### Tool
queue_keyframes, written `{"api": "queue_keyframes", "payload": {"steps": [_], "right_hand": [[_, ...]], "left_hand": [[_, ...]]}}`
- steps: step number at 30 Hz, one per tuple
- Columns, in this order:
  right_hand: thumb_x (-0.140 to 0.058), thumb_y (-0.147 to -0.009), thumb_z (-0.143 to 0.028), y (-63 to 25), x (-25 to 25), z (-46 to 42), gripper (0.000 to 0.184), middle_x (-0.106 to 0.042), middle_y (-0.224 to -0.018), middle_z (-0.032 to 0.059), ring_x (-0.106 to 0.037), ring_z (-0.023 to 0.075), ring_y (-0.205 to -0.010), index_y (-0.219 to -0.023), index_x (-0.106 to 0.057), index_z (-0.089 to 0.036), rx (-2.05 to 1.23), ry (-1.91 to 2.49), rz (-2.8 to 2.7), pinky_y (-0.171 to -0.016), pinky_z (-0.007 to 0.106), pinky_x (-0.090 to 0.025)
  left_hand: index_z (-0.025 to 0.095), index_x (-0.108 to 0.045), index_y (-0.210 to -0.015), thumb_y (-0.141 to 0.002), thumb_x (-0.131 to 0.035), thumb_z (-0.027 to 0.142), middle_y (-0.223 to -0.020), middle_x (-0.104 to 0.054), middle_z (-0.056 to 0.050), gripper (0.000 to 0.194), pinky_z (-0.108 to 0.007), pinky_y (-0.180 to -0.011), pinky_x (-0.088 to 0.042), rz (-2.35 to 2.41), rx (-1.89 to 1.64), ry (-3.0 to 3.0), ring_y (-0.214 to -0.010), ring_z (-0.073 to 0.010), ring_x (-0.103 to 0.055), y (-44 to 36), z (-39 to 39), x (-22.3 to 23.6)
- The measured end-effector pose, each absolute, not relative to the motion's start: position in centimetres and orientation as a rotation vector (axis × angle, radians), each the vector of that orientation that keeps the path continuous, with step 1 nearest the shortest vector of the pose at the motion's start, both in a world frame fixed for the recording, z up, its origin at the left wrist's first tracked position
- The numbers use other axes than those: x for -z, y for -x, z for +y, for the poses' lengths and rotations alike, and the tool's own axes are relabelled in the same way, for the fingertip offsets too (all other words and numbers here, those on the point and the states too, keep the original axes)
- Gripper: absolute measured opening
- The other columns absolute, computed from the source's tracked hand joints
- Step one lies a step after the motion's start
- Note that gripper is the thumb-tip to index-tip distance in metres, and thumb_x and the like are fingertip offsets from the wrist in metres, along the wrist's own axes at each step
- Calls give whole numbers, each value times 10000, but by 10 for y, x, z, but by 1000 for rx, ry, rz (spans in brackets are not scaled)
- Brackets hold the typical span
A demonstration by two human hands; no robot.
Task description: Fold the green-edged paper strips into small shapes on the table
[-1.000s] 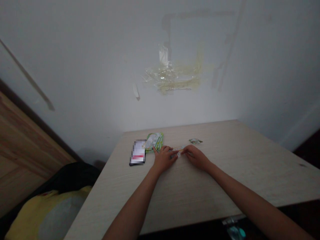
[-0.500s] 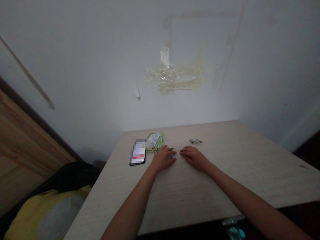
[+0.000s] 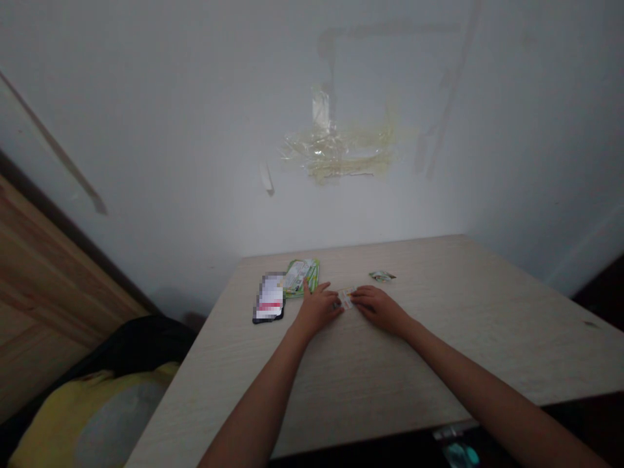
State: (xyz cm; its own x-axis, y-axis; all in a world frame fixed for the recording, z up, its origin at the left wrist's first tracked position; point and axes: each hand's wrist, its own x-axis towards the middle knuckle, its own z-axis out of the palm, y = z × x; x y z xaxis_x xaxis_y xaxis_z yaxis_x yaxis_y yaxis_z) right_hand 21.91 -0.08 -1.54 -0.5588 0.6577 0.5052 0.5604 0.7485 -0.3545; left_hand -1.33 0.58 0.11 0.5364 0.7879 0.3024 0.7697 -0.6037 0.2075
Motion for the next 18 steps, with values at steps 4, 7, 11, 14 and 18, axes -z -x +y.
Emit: {"api": "queue_keyframes", "payload": {"steps": [4,7,11,14,18], "right_hand": [[-530,-898,-190,-220,18,1,287,-659,-1161,100,-585,218,-1098,-1143,-674,-225,-213,936,-2332,-966,425,-469],[-529,-899,-197,-220,19,1,286,-655,-1160,106,-590,217,-1086,-1149,-668,-215,-233,957,-2331,-959,414,-473],[-520,-903,-192,-220,17,0,281,-659,-1150,107,-592,214,-1082,-1139,-672,-208,-252,965,-2324,-961,408,-472],[-521,-904,-190,-220,17,0,279,-661,-1145,111,-590,213,-1087,-1137,-673,-200,-255,959,-2328,-964,405,-471],[-528,-906,-188,-220,17,-1,266,-665,-1131,102,-585,212,-1084,-1124,-678,-210,-246,930,-2323,-966,407,-467]], "left_hand": [[271,-724,-889,-839,-629,324,-1010,-743,-4,120,-608,-1154,-36,1345,-544,-2792,-1259,-262,-507,11,7,-1],[260,-727,-872,-847,-612,308,-973,-747,-11,127,-613,-1147,-66,1311,-524,-2848,-1220,-264,-546,10,8,-1],[236,-728,-845,-858,-587,298,-925,-750,-37,155,-607,-1149,-80,1263,-489,-2917,-1195,-261,-568,9,10,0],[225,-727,-831,-861,-577,291,-895,-749,-43,166,-599,-1152,-89,1257,-484,-2941,-1182,-257,-578,9,11,2],[226,-724,-836,-859,-571,284,-884,-747,-38,165,-588,-1152,-111,1245,-476,-2936,-1159,-255,-595,8,11,4]]}}
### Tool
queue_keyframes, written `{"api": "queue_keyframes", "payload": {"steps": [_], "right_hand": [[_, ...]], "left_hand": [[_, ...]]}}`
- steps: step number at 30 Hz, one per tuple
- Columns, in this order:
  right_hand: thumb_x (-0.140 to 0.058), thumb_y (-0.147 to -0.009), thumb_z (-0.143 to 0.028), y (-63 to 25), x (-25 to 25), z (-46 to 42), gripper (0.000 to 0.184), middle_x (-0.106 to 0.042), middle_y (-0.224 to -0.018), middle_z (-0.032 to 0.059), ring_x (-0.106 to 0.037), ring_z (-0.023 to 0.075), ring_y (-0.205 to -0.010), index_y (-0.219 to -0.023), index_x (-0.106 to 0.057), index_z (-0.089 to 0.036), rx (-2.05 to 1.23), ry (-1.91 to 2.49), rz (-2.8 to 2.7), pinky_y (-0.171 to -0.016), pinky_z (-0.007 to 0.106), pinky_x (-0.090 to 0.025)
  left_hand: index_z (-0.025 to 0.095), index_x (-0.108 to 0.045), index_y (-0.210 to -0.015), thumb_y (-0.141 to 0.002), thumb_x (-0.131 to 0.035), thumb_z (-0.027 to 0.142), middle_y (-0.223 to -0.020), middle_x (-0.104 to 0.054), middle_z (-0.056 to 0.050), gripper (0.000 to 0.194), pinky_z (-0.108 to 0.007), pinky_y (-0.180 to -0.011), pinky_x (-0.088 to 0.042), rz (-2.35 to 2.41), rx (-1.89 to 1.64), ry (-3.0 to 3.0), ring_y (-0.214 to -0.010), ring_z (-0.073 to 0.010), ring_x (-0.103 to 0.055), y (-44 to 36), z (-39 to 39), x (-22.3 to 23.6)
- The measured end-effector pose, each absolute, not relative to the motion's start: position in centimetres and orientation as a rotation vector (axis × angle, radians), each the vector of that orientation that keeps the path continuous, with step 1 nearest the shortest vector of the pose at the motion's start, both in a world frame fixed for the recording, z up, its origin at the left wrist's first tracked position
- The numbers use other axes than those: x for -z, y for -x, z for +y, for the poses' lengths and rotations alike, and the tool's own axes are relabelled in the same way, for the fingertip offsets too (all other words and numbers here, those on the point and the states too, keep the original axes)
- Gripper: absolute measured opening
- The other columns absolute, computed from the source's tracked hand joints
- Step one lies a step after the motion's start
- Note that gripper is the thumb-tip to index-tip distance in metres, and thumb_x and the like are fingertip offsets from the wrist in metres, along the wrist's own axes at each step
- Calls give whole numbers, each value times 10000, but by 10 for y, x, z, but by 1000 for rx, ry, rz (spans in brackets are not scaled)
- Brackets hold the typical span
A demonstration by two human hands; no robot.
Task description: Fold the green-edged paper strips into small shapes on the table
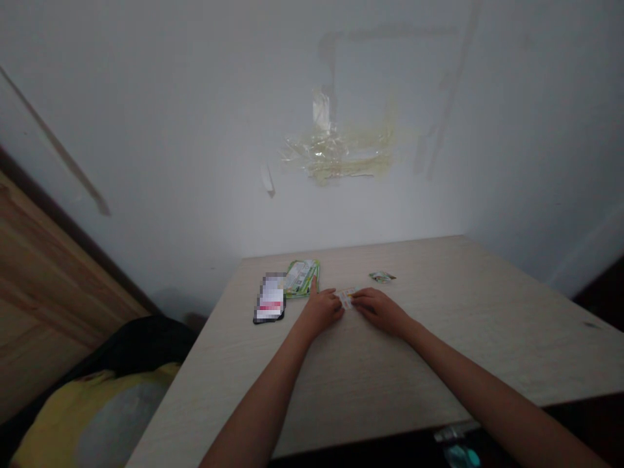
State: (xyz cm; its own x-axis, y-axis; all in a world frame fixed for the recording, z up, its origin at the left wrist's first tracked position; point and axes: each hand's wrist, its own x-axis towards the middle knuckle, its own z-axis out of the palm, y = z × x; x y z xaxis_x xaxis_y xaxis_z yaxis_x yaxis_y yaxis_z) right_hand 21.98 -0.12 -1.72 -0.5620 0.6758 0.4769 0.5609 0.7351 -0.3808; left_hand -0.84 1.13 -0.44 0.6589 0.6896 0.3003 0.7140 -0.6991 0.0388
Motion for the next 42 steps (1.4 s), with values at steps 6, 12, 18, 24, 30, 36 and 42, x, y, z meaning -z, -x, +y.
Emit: {"api": "queue_keyframes", "payload": {"steps": [6,12,18,24,30,36,42], "right_hand": [[-533,-911,-200,-219,13,-7,256,-645,-1174,105,-565,223,-1115,-1118,-682,-228,-228,885,-2339,-969,414,-461],[-553,-902,-212,-218,13,-10,249,-625,-1204,104,-553,232,-1135,-1109,-688,-241,-210,869,-2339,-977,418,-456],[-547,-900,-193,-218,13,-9,249,-641,-1178,100,-556,221,-1129,-1104,-686,-226,-243,877,-2337,-986,412,-455],[-574,-874,-175,-219,13,-9,299,-633,-1221,93,-556,227,-1161,-1146,-669,-257,-257,865,-2365,-1042,465,-409],[-578,-885,-196,-221,18,-8,305,-640,-1226,93,-566,244,-1169,-1159,-671,-294,-200,857,-2387,-1063,520,-368],[-559,-904,-212,-218,13,-9,300,-662,-1185,91,-585,238,-1131,-1175,-664,-291,-138,846,-2404,-1014,486,-417],[-559,-896,-192,-218,13,-9,286,-666,-1176,95,-590,237,-1112,-1141,-684,-273,-114,858,-2398,-982,463,-441]], "left_hand": [[227,-722,-866,-877,-520,269,-919,-741,-56,206,-533,-1152,-191,-1220,477,2800,-1131,-240,-607,7,6,-1],[224,-724,-888,-881,-511,279,-916,-728,-69,221,-537,-1141,-213,-1260,490,2774,-1055,-231,-630,4,3,-4],[214,-697,-897,-923,-475,317,-965,-697,-72,246,-589,-1144,-141,-1253,514,2693,-988,-213,-635,4,6,1],[237,-650,-975,-937,-479,309,-988,-675,-29,190,-570,-1157,-122,-1384,572,2690,-1010,-181,-605,3,8,5],[264,-636,-1021,-946,-464,337,-995,-657,-14,202,-528,-1159,-153,-1513,626,2692,-1033,-172,-583,1,11,8],[288,-580,-1149,-924,-516,346,-1077,-670,-6,241,-529,-1170,-113,-1556,752,2697,-1095,-173,-579,1,11,10],[260,-610,-1029,-900,-550,364,-1084,-670,-18,176,-544,-1174,-48,-1548,884,2649,-1101,-184,-570,7,4,0]]}}
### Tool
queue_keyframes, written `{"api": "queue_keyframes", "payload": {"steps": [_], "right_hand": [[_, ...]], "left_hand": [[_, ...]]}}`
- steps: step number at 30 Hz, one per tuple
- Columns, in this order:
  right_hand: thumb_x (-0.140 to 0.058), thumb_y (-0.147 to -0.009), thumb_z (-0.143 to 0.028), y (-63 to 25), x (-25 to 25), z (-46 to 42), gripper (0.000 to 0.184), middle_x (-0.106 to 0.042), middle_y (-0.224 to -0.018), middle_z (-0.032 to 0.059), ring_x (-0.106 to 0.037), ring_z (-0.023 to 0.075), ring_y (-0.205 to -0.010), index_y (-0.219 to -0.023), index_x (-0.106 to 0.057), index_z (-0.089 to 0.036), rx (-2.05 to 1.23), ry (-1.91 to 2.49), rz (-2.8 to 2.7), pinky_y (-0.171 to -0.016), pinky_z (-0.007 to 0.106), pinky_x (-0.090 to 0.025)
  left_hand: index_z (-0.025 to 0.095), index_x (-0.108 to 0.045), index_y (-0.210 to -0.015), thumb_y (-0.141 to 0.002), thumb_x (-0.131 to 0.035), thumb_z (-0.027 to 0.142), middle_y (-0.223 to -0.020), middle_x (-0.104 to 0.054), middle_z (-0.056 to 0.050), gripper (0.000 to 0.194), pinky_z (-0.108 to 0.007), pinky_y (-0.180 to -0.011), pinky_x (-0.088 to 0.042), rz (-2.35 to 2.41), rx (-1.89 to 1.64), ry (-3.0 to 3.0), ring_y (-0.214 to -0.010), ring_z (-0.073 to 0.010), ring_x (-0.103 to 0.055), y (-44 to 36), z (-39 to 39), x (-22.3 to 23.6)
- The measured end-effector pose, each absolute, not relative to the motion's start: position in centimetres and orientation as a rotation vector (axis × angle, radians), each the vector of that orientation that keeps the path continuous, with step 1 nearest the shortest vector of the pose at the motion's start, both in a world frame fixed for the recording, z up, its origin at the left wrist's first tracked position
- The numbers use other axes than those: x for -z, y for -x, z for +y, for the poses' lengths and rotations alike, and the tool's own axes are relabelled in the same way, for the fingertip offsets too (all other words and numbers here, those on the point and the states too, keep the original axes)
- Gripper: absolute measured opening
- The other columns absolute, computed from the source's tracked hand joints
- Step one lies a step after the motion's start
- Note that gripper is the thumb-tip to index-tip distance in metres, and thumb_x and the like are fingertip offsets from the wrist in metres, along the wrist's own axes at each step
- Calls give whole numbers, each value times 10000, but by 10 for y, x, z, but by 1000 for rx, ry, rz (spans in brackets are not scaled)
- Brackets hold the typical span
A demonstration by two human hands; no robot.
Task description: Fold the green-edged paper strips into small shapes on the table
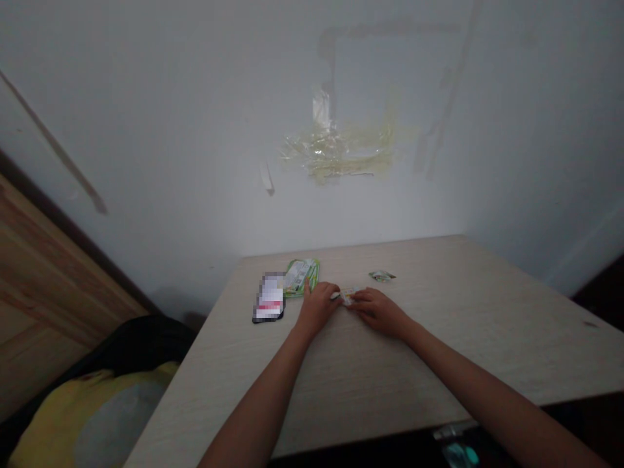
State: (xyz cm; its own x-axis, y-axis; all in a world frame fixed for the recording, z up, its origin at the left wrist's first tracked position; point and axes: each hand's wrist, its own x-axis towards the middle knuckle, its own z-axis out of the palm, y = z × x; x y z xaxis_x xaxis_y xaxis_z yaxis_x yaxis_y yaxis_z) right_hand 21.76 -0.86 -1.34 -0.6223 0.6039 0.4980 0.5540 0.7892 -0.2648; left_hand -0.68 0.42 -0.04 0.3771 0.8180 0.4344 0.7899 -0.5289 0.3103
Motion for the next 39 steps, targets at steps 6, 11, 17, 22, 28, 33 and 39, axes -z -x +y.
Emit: {"api": "queue_keyframes", "payload": {"steps": [6,11,17,22,28,33,39], "right_hand": [[-571,-888,-194,-218,18,-6,303,-672,-1167,90,-595,231,-1099,-1160,-675,-275,-93,855,-2392,-954,434,-464],[-562,-896,-199,-218,17,-6,288,-674,-1159,89,-607,221,-1081,-1146,-683,-274,-90,846,-2380,-952,422,-467],[-559,-894,-199,-219,16,-6,284,-674,-1167,82,-607,217,-1084,-1138,-688,-267,-122,862,-2374,-962,410,-468],[-558,-894,-205,-218,15,-7,259,-680,-1165,82,-613,224,-1075,-1105,-702,-247,-117,878,-2366,-963,414,-469],[-537,-903,-204,-220,20,-4,276,-685,-1158,83,-615,218,-1078,-1132,-689,-235,-133,906,-2352,-972,411,-467],[-527,-903,-201,-222,18,1,297,-664,-1213,74,-619,211,-1080,-1161,-668,-242,-153,871,-2408,-951,399,-475],[-484,-902,-157,-225,3,12,327,-675,-1160,101,-617,212,-1037,-1190,-631,-206,-176,879,-2557,-927,381,-471]], "left_hand": [[260,-694,-817,-880,-573,414,-936,-705,3,206,-571,-1161,-6,1341,-868,-2672,-1008,-180,-591,14,1,-7],[308,-735,-864,-863,-602,403,-958,-735,16,164,-617,-1136,31,1257,-835,-2727,-1043,-199,-581,17,5,-3],[380,-723,-968,-859,-606,428,-1045,-740,52,167,-639,-1125,56,1315,-753,-2767,-1117,-226,-555,17,5,-2],[389,-715,-987,-877,-582,424,-1047,-741,58,176,-658,-1111,84,1341,-726,-2829,-1147,-245,-543,17,4,-3],[394,-709,-1018,-903,-531,443,-1081,-734,50,217,-661,-1117,58,1350,-689,-2844,-1152,-243,-554,17,4,-3],[401,-703,-1025,-904,-535,421,-1085,-733,61,208,-665,-1113,70,1359,-663,-2831,-1173,-250,-546,17,5,-2],[396,-705,-1032,-904,-533,418,-1095,-731,50,216,-658,-1118,58,1349,-672,-2853,-1190,-254,-538,17,6,0]]}}
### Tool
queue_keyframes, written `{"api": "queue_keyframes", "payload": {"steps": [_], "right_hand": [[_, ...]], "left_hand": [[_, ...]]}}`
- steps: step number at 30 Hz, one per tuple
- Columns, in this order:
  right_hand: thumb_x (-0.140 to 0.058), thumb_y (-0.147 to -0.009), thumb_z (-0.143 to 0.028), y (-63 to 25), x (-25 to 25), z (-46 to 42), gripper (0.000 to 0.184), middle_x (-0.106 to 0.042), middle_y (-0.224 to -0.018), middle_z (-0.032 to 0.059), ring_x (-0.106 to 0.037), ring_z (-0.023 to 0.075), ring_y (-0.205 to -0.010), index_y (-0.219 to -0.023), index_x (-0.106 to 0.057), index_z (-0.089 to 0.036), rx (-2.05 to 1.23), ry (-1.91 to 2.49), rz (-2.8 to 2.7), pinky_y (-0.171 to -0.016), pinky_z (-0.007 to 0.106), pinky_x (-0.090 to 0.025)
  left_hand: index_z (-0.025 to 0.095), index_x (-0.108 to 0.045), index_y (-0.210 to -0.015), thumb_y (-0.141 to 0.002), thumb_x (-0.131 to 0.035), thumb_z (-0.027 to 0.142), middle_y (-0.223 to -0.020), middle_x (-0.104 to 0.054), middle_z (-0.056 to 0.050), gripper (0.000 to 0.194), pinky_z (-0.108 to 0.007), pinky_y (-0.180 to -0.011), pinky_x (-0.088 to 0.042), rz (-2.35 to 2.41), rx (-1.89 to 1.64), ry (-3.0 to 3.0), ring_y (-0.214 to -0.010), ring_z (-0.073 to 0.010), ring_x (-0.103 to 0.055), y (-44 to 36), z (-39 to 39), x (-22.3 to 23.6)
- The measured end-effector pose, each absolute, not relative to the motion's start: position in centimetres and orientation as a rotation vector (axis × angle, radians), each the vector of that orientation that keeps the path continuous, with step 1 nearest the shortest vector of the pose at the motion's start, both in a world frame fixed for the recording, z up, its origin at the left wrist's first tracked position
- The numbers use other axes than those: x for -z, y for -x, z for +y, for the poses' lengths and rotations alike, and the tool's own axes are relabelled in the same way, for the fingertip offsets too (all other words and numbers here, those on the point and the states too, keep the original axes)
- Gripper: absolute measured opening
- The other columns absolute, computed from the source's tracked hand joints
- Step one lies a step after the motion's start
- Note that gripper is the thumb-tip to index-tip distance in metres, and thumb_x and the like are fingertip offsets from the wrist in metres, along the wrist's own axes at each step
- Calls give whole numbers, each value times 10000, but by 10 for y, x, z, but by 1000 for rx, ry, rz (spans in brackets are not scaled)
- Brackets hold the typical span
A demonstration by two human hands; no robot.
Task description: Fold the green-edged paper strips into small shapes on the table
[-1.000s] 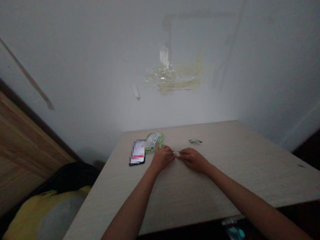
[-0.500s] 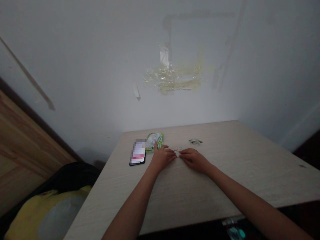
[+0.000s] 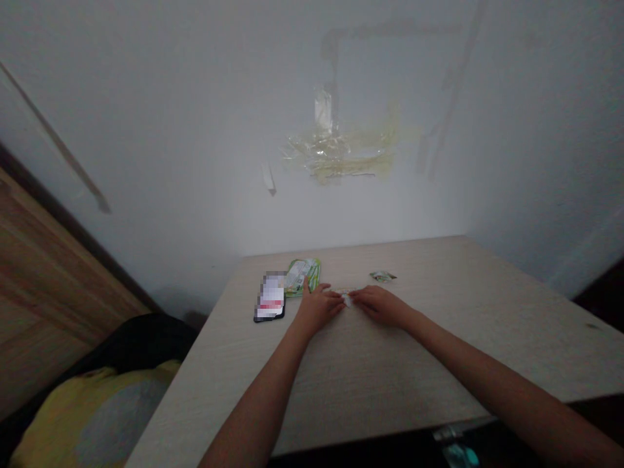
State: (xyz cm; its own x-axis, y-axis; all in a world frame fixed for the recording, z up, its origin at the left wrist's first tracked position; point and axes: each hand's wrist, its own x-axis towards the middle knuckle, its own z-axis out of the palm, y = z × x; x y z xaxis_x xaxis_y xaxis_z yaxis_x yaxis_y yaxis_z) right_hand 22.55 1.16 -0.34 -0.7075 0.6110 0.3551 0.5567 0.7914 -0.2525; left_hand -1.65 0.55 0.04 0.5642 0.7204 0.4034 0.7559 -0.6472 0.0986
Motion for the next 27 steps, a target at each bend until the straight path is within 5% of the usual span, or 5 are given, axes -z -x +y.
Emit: {"api": "queue_keyframes", "payload": {"steps": [4,27], "right_hand": [[-490,-896,-147,-222,0,19,295,-693,-1018,109,-623,214,-955,-1148,-642,-175,-182,927,-2557,-872,364,-485],[-535,-818,-80,-216,18,19,302,-711,-1074,87,-632,200,-1019,-1024,-724,-194,-240,812,-2359,-927,373,-513]], "left_hand": [[404,-703,-1034,-910,-519,422,-1092,-731,58,222,-669,-1118,35,-1279,634,2699,-1196,-255,-536,17,6,0],[393,-719,-1000,-906,-531,413,-1042,-745,43,211,-668,-1120,15,-1313,641,2633,-1151,-252,-554,12,5,-1]]}}
